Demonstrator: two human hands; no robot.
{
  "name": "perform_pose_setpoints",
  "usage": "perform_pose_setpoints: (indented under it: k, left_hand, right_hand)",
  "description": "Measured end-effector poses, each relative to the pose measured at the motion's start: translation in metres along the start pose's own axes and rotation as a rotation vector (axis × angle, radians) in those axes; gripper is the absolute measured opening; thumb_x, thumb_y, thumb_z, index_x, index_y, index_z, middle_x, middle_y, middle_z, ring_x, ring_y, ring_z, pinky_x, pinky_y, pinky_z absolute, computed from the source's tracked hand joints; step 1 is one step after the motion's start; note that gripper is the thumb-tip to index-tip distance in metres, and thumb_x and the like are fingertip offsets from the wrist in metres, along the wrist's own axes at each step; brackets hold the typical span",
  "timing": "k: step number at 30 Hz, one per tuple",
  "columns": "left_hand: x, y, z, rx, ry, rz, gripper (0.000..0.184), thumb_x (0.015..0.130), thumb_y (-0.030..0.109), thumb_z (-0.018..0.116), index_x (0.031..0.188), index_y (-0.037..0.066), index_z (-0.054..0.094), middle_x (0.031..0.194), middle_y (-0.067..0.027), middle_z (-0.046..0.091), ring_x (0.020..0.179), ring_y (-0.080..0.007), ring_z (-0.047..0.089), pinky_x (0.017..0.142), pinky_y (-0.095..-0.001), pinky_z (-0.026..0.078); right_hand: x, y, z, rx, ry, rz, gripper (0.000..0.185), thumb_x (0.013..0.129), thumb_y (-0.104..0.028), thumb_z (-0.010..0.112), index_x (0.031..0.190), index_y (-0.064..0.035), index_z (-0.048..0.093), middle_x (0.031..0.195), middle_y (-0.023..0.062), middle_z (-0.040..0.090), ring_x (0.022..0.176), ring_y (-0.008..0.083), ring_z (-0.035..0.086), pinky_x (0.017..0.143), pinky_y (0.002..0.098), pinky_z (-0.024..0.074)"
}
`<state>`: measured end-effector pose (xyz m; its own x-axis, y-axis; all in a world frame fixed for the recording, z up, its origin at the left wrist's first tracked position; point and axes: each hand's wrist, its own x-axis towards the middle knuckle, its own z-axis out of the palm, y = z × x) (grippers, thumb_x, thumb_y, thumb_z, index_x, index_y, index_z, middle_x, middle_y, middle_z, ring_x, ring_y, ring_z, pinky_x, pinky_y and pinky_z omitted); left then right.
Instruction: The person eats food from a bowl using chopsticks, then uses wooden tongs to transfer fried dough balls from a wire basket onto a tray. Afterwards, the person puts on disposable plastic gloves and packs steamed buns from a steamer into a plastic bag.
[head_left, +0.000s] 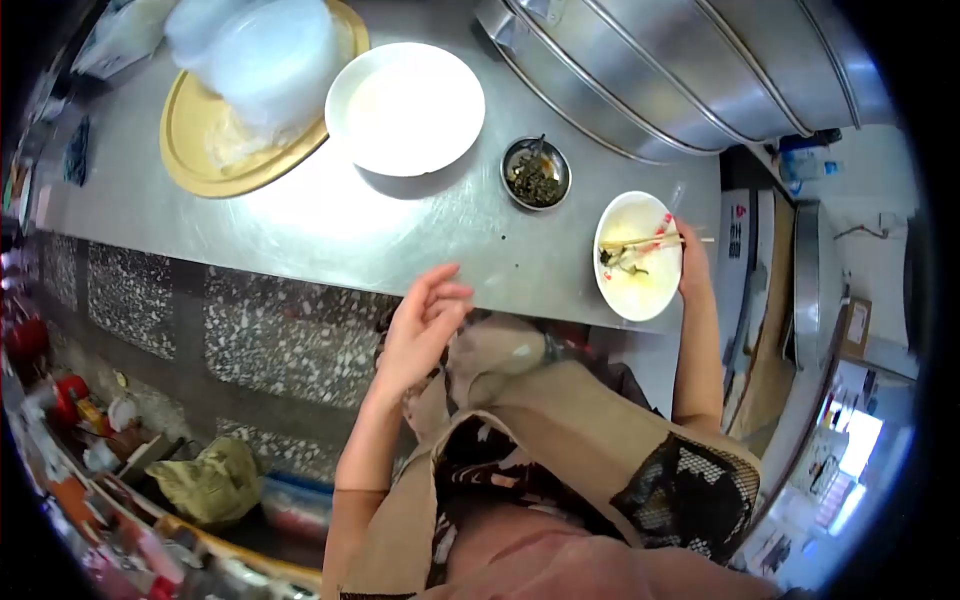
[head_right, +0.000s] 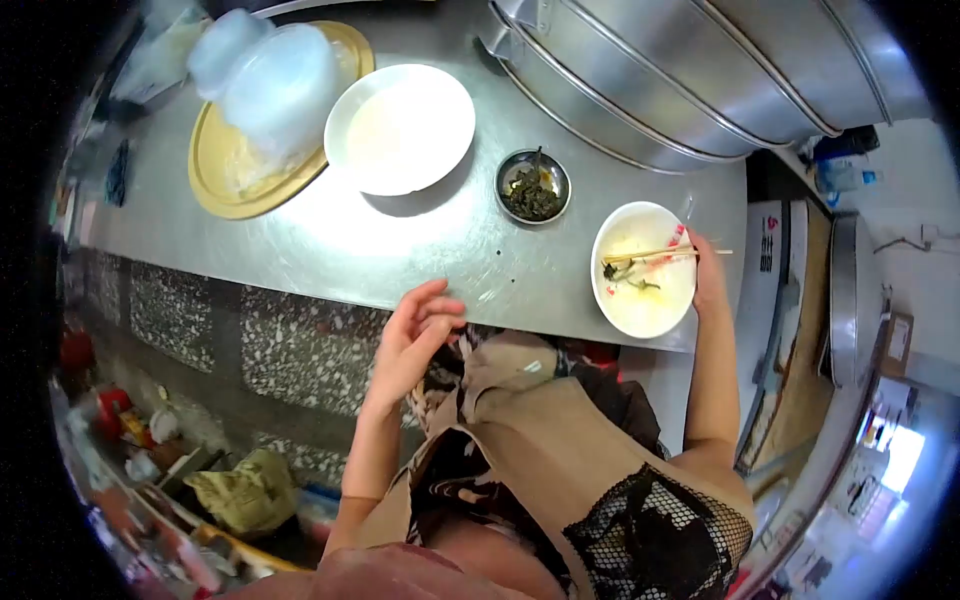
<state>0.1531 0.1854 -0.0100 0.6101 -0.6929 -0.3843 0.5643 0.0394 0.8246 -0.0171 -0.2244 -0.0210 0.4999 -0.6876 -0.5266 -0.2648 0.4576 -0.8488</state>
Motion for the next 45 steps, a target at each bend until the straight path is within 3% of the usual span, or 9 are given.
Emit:
perform_pose_setpoints:
  k: [6, 16, 20, 23, 27, 30, 34, 39, 45]
  left_hand:
    - [0.071, 0.049, 0.037, 0.599, 0.085, 0.080, 0.040, 0.084, 0.014, 0.055, 0.121, 0.004, 0.045, 0.086, -0.0098, 0.060, 0.073, -0.0187, 0.059, 0.066, -0.0315, 0.047]
    - [0.112, 0.062, 0.059, 1.089, 0.024, 0.131, 0.037, 0.079, 0.019, 0.056, 0.112, 0.002, 0.051, 0.076, -0.0174, 0.064, 0.072, -0.0348, 0.062, 0.067, -0.0423, 0.048]
    - [0.092, 0.053, 0.070, 1.086, -0.177, 0.045, 0.039, 0.081, 0.019, 0.055, 0.117, 0.003, 0.049, 0.079, -0.0177, 0.064, 0.071, -0.0308, 0.063, 0.067, -0.0388, 0.049]
    - [0.085, 0.044, 0.078, 0.466, -0.375, -0.371, 0.050, 0.087, 0.015, 0.051, 0.133, 0.011, 0.032, 0.096, -0.0130, 0.061, 0.082, -0.0213, 0.062, 0.069, -0.0292, 0.051]
    - [0.076, 0.035, 0.103, 0.168, -0.491, -0.599, 0.063, 0.084, 0.008, 0.052, 0.137, 0.015, 0.019, 0.107, -0.0136, 0.057, 0.093, -0.0238, 0.061, 0.079, -0.0344, 0.052]
    - [0.086, 0.003, 0.110, -0.024, -0.606, -0.614, 0.054, 0.081, 0.002, 0.047, 0.132, 0.005, 0.030, 0.126, -0.0153, 0.046, 0.114, -0.0284, 0.049, 0.094, -0.0406, 0.046]
    - [0.083, -0.021, 0.109, 0.079, -0.572, -0.534, 0.053, 0.077, 0.002, 0.048, 0.129, 0.003, 0.037, 0.125, -0.0124, 0.049, 0.113, -0.0279, 0.050, 0.094, -0.0420, 0.045]
    - [0.005, 0.003, 0.141, 0.262, -0.638, -0.435, 0.060, 0.064, 0.003, 0.047, 0.123, 0.002, 0.039, 0.112, -0.0134, 0.052, 0.093, -0.0290, 0.058, 0.065, -0.0377, 0.056]
    - [-0.132, -0.058, 0.209, 0.299, -0.945, -0.709, 0.062, 0.062, 0.006, 0.049, 0.123, 0.000, 0.043, 0.115, -0.0130, 0.055, 0.096, -0.0294, 0.060, 0.070, -0.0406, 0.057]
  right_hand:
    - [-0.051, -0.003, -0.011, -0.316, 0.108, 0.121, 0.033, 0.089, -0.033, 0.050, 0.105, -0.0048, 0.057, 0.090, 0.0021, 0.061, 0.077, 0.0084, 0.058, 0.065, 0.0226, 0.0489]
    - [-0.088, 0.015, 0.019, 0.052, 0.169, 0.164, 0.031, 0.087, -0.023, 0.053, 0.106, 0.0012, 0.054, 0.091, 0.0106, 0.063, 0.076, 0.0165, 0.064, 0.063, 0.0284, 0.0537]
    - [-0.095, 0.053, 0.033, 0.147, 0.372, -0.003, 0.031, 0.081, -0.020, 0.060, 0.100, 0.0047, 0.059, 0.084, 0.0077, 0.062, 0.068, 0.0139, 0.060, 0.053, 0.0257, 0.0481]
    - [-0.114, 0.056, 0.051, 0.192, 0.427, -0.062, 0.031, 0.080, -0.020, 0.062, 0.098, 0.0045, 0.060, 0.083, 0.0070, 0.062, 0.066, 0.0128, 0.059, 0.051, 0.0249, 0.0466]
    - [-0.120, 0.084, 0.068, 0.151, 0.517, -0.267, 0.023, 0.082, -0.016, 0.057, 0.090, 0.0053, 0.061, 0.081, 0.0097, 0.063, 0.072, 0.0199, 0.059, 0.066, 0.0320, 0.0467]
    - [-0.130, 0.069, 0.076, -0.398, 0.689, -0.310, 0.021, 0.080, -0.017, 0.054, 0.077, 0.0027, 0.061, 0.077, 0.0176, 0.063, 0.072, 0.0257, 0.060, 0.067, 0.0401, 0.0460]
    - [-0.158, 0.089, 0.083, -0.077, 0.884, -0.370, 0.023, 0.075, -0.019, 0.062, 0.065, 0.0005, 0.058, 0.059, 0.0129, 0.057, 0.056, 0.0208, 0.057, 0.053, 0.0384, 0.0446]
    - [-0.255, 0.113, 0.077, 0.263, 0.858, -0.307, 0.021, 0.078, -0.022, 0.059, 0.081, -0.0022, 0.066, 0.068, 0.0044, 0.063, 0.065, 0.0112, 0.057, 0.062, 0.0293, 0.0457]
    - [-0.435, 0.168, 0.012, 0.295, 1.177, -0.305, 0.027, 0.083, -0.015, 0.057, 0.103, 0.0018, 0.061, 0.084, 0.0081, 0.066, 0.076, 0.0106, 0.060, 0.068, 0.0261, 0.0476]
